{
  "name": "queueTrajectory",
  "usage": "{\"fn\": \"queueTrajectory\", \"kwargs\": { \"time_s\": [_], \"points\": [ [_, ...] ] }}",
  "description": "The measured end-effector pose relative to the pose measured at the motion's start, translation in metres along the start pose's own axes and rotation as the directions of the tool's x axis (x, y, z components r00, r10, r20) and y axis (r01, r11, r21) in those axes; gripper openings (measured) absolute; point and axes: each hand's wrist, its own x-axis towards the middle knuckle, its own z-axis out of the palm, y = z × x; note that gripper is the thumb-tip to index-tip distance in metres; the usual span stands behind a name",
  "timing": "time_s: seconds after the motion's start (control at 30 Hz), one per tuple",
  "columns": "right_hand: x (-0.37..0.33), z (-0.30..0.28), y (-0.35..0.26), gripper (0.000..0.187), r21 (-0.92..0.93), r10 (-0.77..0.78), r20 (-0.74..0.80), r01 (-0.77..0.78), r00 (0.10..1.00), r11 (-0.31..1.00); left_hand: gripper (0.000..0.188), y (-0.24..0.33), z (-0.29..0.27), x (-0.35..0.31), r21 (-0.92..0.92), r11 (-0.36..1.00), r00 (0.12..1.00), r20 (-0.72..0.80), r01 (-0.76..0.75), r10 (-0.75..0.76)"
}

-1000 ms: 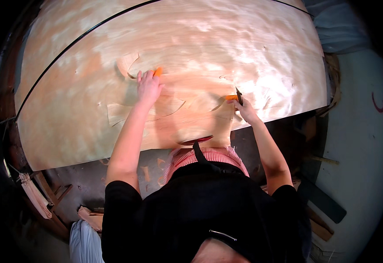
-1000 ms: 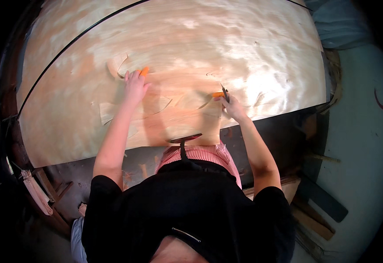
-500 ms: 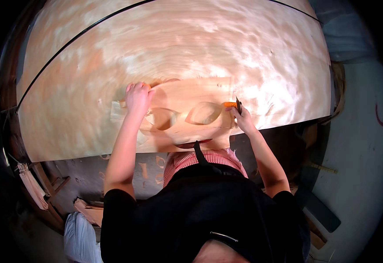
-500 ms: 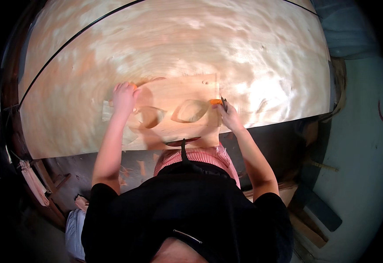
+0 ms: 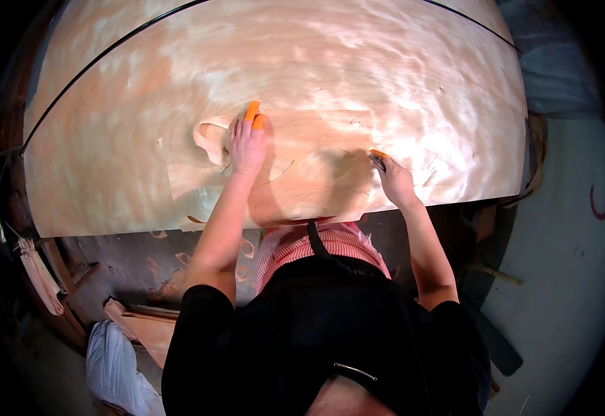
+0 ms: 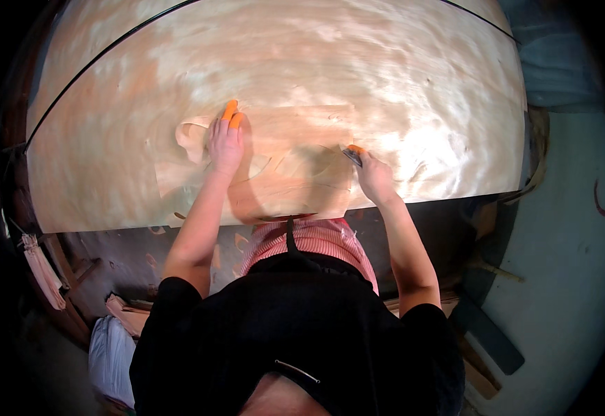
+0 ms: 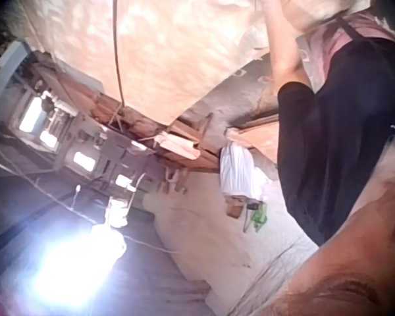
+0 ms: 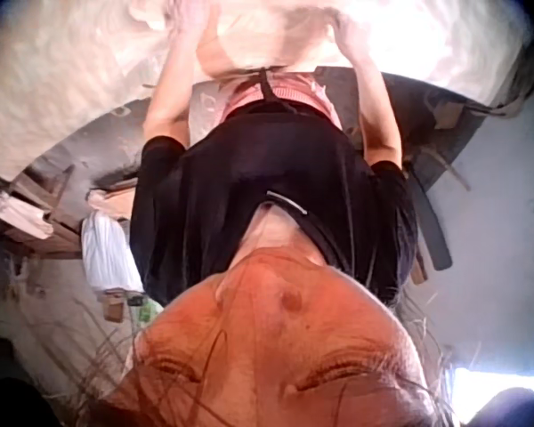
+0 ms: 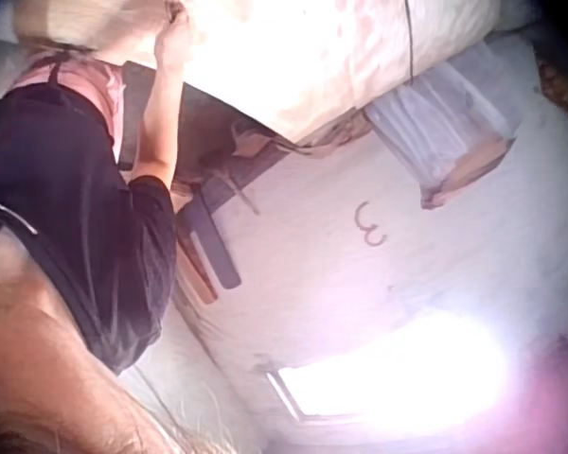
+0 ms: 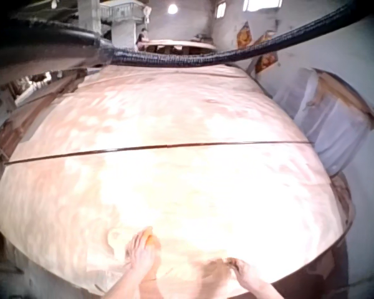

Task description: The person uses a utility knife to cut a large sheet of wood veneer on a workbench. They align the veneer, make cuts along the edges, and trim smaller pieces. The person also stacks the cut veneer sheets and handles a long black rod during the process.

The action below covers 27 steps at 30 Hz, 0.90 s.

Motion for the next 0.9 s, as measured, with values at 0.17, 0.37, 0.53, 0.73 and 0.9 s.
{"fn": "queueTrajectory", "kwargs": {
  "time_s": [0.17,0.37,0.53,0.73,0.9],
  "points": [
    [-0.011,-0.027,-0.012,0.034,0.007,0.106,0.13,-0.108,0.986,0.994,0.046,0.009,-0.018,-0.005,0.085,0.974,0.977,0.001,0.211,-0.212],
    [0.002,-0.017,-0.076,0.029,0.262,-0.196,0.331,0.11,0.923,0.959,0.047,-0.002,-0.01,-0.009,0.125,0.964,0.972,-0.027,0.236,-0.234],
    [0.039,0.0,-0.145,0.042,0.296,-0.207,0.53,0.049,0.822,0.954,0.039,-0.003,-0.005,-0.006,0.046,0.945,0.938,-0.147,0.324,-0.314],
    [0.081,0.067,-0.174,0.039,0.15,-0.424,0.229,0.399,0.876,0.905,0.039,-0.003,-0.011,-0.005,0.077,0.954,0.956,-0.055,0.29,-0.287],
    [0.073,0.069,-0.178,0.042,-0.021,-0.386,0.271,0.407,0.882,0.913,0.04,-0.004,-0.011,-0.005,0.114,0.951,0.958,-0.027,0.286,-0.285]
  ]
}}
